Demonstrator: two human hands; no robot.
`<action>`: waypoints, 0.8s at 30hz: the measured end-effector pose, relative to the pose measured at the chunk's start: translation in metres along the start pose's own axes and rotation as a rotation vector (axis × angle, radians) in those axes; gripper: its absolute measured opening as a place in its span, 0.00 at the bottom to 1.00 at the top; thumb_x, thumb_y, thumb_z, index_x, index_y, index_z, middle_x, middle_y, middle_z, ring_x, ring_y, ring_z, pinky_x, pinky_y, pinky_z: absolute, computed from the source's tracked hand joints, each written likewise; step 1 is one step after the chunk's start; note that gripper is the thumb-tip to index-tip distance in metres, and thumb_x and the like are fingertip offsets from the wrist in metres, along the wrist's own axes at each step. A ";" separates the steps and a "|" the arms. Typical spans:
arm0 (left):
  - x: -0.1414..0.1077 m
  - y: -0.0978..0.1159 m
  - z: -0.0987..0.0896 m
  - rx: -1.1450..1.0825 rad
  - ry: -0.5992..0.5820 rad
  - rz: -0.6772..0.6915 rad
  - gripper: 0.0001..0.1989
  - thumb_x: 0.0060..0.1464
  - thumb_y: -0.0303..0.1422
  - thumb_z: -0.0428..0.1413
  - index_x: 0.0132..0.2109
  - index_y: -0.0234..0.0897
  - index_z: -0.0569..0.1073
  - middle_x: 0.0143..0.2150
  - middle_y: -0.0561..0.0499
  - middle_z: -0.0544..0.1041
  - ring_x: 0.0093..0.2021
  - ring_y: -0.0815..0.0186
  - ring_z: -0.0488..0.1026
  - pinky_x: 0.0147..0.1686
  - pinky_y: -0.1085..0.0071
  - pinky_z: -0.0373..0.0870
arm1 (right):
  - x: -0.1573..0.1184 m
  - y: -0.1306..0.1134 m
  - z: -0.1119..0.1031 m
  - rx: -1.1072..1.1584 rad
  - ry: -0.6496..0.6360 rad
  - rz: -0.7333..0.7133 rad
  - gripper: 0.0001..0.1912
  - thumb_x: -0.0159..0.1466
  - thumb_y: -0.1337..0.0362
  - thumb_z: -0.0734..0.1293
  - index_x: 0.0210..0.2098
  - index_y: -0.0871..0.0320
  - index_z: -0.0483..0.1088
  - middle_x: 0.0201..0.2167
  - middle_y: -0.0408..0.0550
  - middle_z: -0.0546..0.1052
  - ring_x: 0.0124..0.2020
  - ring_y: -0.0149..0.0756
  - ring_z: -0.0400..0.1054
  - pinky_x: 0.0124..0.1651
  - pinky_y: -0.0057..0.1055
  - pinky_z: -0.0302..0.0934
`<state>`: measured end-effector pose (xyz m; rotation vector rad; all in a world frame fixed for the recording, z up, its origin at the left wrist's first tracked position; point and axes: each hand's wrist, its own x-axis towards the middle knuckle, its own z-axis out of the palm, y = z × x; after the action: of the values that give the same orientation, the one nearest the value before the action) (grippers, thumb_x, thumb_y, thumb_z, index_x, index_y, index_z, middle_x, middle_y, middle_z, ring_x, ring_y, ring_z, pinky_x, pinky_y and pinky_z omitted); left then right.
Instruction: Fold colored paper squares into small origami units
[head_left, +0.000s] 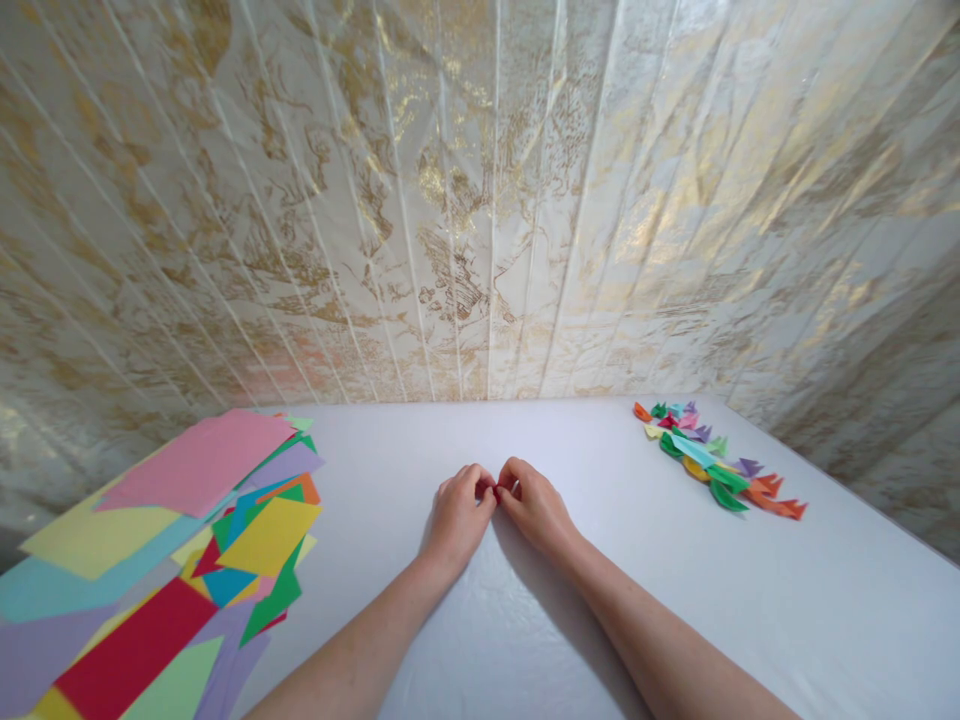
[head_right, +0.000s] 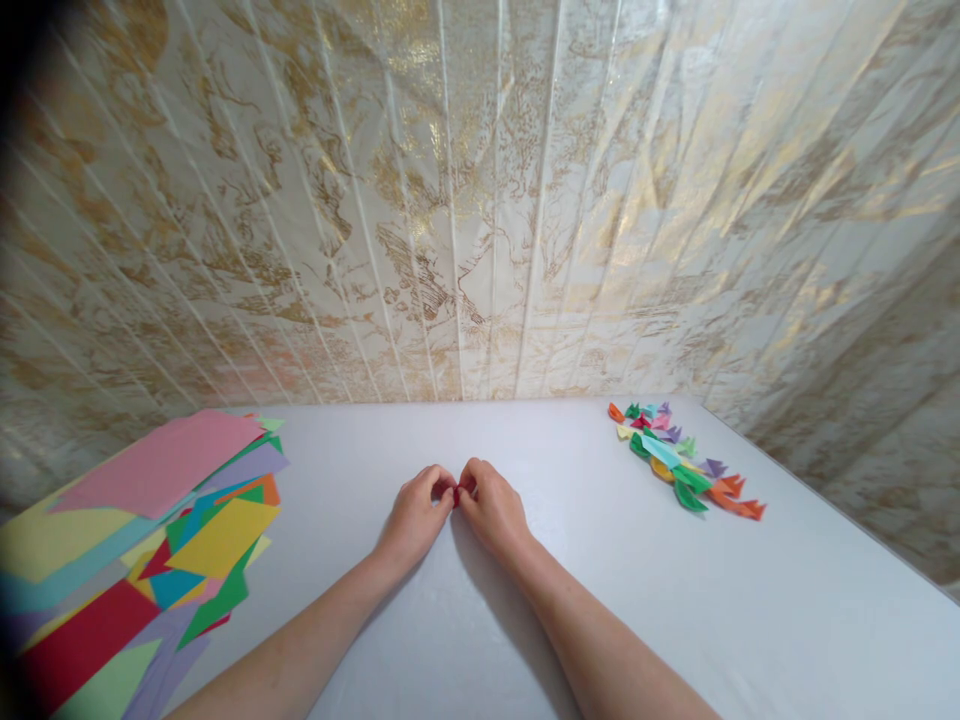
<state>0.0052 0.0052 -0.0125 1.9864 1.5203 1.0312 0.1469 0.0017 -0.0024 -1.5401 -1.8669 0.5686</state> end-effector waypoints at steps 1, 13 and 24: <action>0.000 0.000 0.000 0.000 -0.004 -0.004 0.06 0.53 0.24 0.53 0.33 0.40 0.70 0.33 0.54 0.76 0.35 0.67 0.72 0.41 0.70 0.66 | 0.000 0.000 0.000 -0.002 -0.002 0.001 0.03 0.58 0.70 0.62 0.30 0.55 0.64 0.30 0.41 0.72 0.29 0.30 0.63 0.31 0.25 0.50; 0.001 0.002 -0.002 -0.001 -0.029 -0.018 0.05 0.53 0.25 0.53 0.32 0.40 0.70 0.32 0.55 0.76 0.34 0.67 0.71 0.40 0.71 0.65 | 0.001 0.002 0.000 -0.003 -0.026 0.006 0.04 0.58 0.70 0.62 0.31 0.55 0.65 0.31 0.41 0.72 0.30 0.30 0.64 0.32 0.25 0.50; 0.001 0.002 -0.003 -0.032 -0.030 0.022 0.06 0.50 0.24 0.52 0.31 0.40 0.69 0.32 0.56 0.74 0.34 0.68 0.70 0.40 0.72 0.64 | 0.001 0.001 -0.001 0.003 -0.030 0.017 0.03 0.59 0.70 0.62 0.31 0.55 0.65 0.31 0.42 0.73 0.29 0.30 0.64 0.32 0.26 0.51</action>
<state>0.0040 0.0055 -0.0090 1.9923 1.4601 1.0235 0.1485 0.0028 -0.0018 -1.5553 -1.8756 0.6053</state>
